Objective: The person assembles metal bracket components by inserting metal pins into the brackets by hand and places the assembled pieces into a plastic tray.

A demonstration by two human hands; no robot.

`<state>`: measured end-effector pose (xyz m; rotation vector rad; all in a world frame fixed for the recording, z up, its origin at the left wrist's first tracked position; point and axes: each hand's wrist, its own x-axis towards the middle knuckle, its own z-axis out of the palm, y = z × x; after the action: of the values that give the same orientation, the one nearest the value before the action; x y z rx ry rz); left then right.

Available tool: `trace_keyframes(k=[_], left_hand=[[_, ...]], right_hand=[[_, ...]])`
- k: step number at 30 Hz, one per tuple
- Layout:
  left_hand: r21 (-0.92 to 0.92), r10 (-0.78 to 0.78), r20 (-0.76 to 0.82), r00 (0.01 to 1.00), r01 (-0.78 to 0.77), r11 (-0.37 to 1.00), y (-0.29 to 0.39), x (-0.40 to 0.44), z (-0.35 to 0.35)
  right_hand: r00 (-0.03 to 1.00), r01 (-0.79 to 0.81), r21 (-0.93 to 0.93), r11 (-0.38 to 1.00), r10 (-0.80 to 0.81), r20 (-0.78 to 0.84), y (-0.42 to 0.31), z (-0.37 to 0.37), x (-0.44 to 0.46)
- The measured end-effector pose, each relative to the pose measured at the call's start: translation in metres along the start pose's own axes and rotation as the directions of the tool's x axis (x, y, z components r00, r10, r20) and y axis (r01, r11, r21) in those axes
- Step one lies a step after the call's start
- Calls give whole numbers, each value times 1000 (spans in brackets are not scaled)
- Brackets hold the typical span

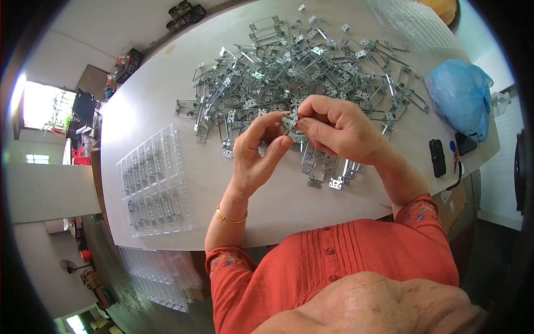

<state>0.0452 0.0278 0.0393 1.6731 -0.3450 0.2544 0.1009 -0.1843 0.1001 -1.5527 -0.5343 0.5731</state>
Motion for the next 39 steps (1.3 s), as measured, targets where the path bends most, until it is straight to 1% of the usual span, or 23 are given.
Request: trace_keyframes(k=[1,2,4,7,8,10,13,14,16,17,20,23,26,29,33,36,39], left_hand=[[11,-7,0,1000,7,1000,2,0,0],[22,-14,-3,1000,15,1000,3,0,-1],[88,17,-60,998,-11,996,0,0,-1],[160,57,-142,988,-34,987,-4,2,1],[179,70,-169,983,-39,983,-6,3,1],[304,120,-170,978,-64,951,-14,3,1],[497,196,-130,972,-107,861,-11,4,4],[560,218,-106,970,-123,819,-10,4,6],[585,252,-81,964,-159,795,-13,3,8],[598,270,-69,960,-177,782,-14,3,9],[606,278,-48,959,-193,772,-14,3,11],[592,225,-36,974,-161,790,-9,2,10],[526,324,-88,942,-232,818,-8,7,6],[413,217,-189,958,-123,902,-10,5,-5],[267,63,-202,977,-7,964,-14,2,-10],[332,75,-153,985,-20,943,-5,3,-5],[382,145,-99,984,-98,919,-6,6,-5]], right_hand=[[999,-41,21,999,40,27,-1,-2,0],[1000,12,-58,998,-11,18,3,-4,0],[993,116,-215,970,-117,10,13,-6,3],[994,109,-392,913,-107,29,8,-15,2],[996,87,-340,937,-92,0,8,-17,2],[997,44,-230,972,-58,-52,8,-21,4],[984,143,-39,989,-147,-104,9,-11,5],[984,156,-73,985,-161,-72,12,-11,5],[982,185,-138,973,-188,-8,19,-10,7],[984,175,-144,974,-179,-14,19,-9,7],[988,145,-150,978,-152,-40,18,-4,8],[986,126,-140,982,-139,-88,16,-2,8],[981,110,-135,985,-129,-147,16,-8,9],[971,107,-118,987,-129,-201,15,-14,10],[965,131,-137,982,-158,-210,17,-19,12],[963,123,-157,980,-156,-220,15,-18,11],[959,101,-153,983,-137,-247,15,-19,12]])
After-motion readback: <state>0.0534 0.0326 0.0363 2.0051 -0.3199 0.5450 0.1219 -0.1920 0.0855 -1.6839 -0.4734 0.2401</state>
